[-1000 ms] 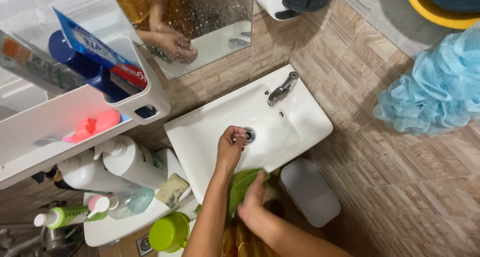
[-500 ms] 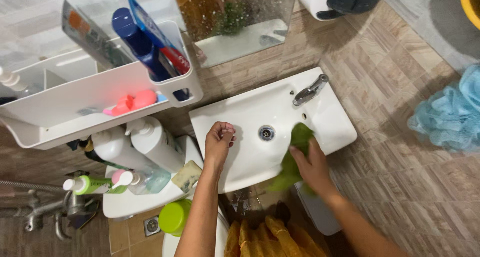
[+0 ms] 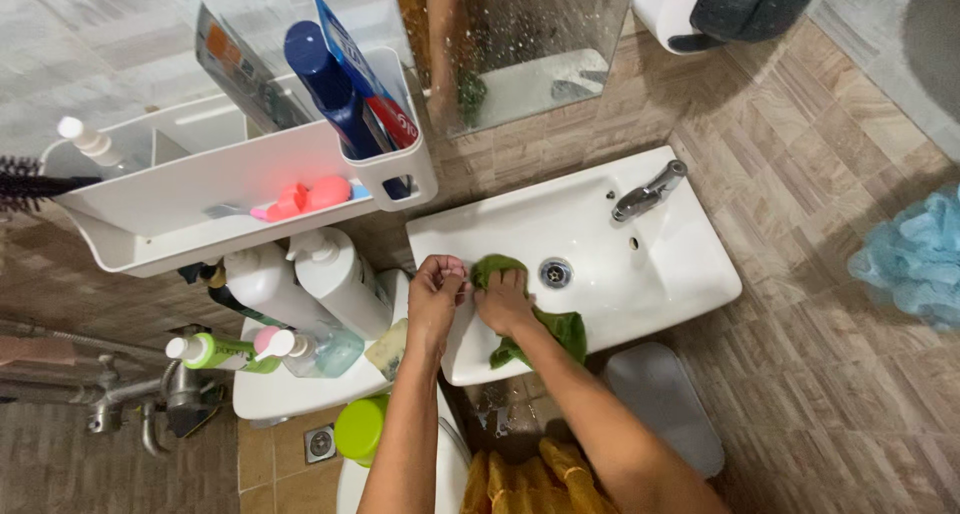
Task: The person washes their hands under running water in a bathroom sink, then uses a green cloth to wipe the sink basin and faucet. The person repeatedly wipes the sink surface and faucet area with the cloth.
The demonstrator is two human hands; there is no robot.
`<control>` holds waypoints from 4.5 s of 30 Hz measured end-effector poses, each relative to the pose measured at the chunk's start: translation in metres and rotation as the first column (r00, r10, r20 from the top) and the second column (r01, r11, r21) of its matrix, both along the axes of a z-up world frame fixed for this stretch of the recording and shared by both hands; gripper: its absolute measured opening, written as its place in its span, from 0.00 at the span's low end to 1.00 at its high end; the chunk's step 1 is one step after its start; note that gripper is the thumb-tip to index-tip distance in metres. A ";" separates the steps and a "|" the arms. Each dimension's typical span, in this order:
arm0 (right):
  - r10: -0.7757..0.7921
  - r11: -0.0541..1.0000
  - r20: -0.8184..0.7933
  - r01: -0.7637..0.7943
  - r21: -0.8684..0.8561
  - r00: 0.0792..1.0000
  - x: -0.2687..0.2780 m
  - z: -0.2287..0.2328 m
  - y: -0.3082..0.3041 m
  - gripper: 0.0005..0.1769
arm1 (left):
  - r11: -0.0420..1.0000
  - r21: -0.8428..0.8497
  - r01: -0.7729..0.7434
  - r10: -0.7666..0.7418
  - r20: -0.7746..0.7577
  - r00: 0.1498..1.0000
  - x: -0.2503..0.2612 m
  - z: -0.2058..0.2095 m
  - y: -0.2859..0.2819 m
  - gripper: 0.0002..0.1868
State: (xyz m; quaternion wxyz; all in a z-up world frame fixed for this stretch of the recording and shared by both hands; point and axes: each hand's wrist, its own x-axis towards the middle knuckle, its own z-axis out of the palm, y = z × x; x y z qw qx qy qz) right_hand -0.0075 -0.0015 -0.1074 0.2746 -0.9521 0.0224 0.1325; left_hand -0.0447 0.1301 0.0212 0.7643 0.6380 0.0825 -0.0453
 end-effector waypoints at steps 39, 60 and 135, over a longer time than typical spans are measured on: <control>0.279 0.957 0.458 -0.282 -0.065 0.844 -0.022 0.099 0.056 0.25 | 0.972 0.055 -0.228 0.207 0.255 0.945 -0.004 -0.004 0.059 0.05; 0.730 0.668 0.263 -0.576 -0.471 0.631 -0.014 0.116 0.115 0.26 | 0.960 0.072 -0.272 0.247 0.245 0.937 -0.024 -0.015 0.059 0.03; 0.276 0.779 -0.154 -0.315 -0.542 0.949 0.036 0.065 -0.086 0.36 | 0.968 0.188 -0.164 0.144 0.115 0.983 0.011 -0.004 -0.002 0.12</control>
